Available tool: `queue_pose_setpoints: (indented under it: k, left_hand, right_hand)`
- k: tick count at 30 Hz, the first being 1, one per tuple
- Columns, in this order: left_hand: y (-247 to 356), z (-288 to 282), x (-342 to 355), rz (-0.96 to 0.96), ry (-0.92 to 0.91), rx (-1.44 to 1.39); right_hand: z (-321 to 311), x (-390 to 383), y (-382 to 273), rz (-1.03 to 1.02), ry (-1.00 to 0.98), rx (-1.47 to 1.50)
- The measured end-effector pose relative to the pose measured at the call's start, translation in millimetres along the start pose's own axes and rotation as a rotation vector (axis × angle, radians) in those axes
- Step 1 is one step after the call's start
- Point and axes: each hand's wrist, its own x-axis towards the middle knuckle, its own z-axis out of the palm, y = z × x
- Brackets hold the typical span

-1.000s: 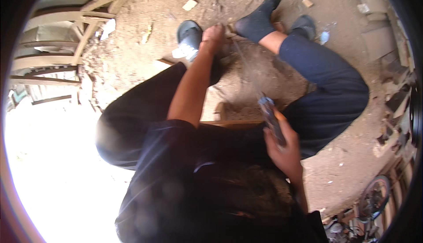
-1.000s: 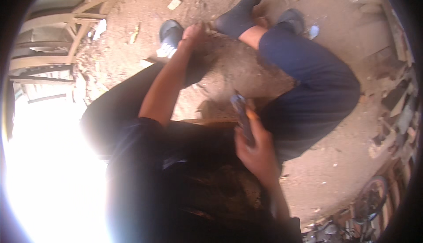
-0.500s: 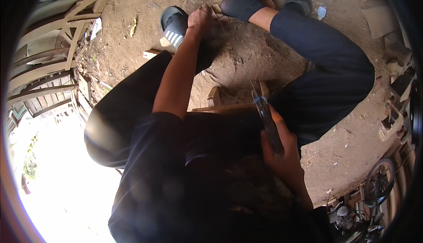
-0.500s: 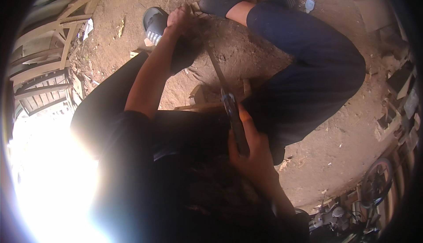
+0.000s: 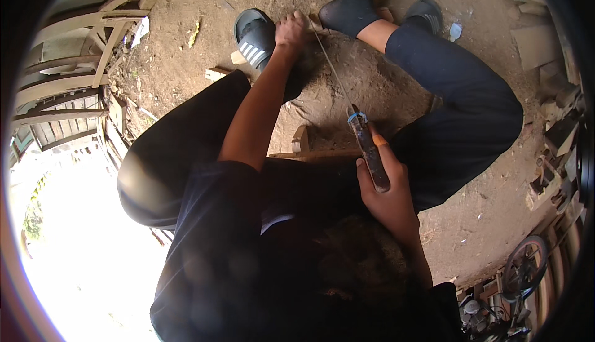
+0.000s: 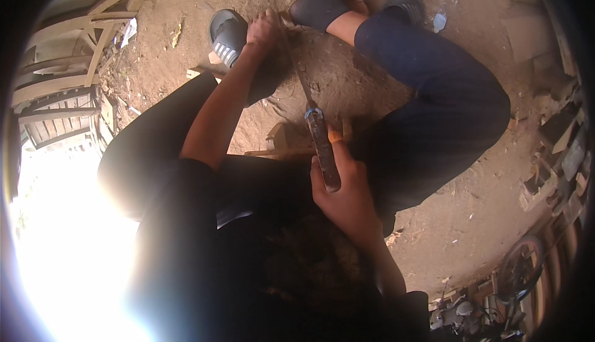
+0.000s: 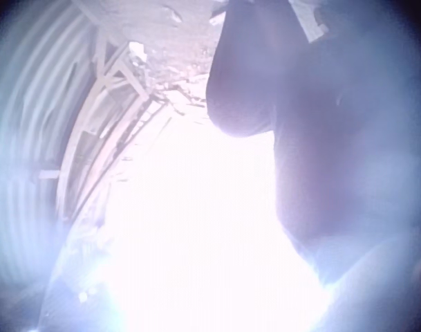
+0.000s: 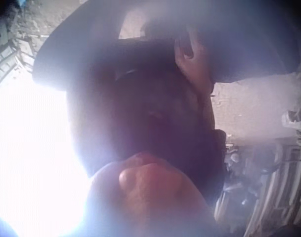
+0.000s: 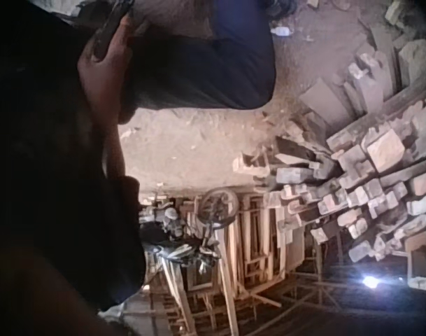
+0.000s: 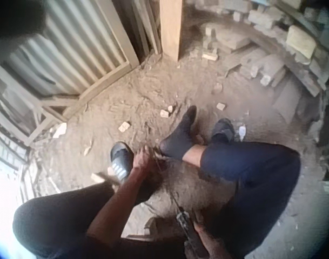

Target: The person sits on the ground and uses a hand saw to cut a small piece of wood held between their legs. They repeatedly saw back and forth along the same line, producing sawdust, and briefly lift the wood to inspect the cut before resuming sawing.

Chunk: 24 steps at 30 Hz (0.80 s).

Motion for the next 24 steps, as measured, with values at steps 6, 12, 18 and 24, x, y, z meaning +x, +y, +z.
queue_pose_setpoints:
  k: [6,12,18,24]
  left_hand:
    - [6.1,-9.9,-14.2,0.039,-0.037,0.006]
    - [1.7,-16.9,-24.1,0.045,-0.029,-0.042]
    - [-21.2,-27.2,-25.1,0.238,-0.022,-0.373]
    - [-8.9,-66.3,-27.2,0.064,-0.092,-0.392]
  right_hand:
    - [-5.0,1.1,20.9,-0.092,0.041,0.134]
    - [-17.3,-3.1,-24.8,0.196,0.043,0.304]
    - [-18.1,-11.4,-21.1,0.179,0.027,0.313]
    - [-27.6,-40.4,-9.4,0.078,0.005,0.231]
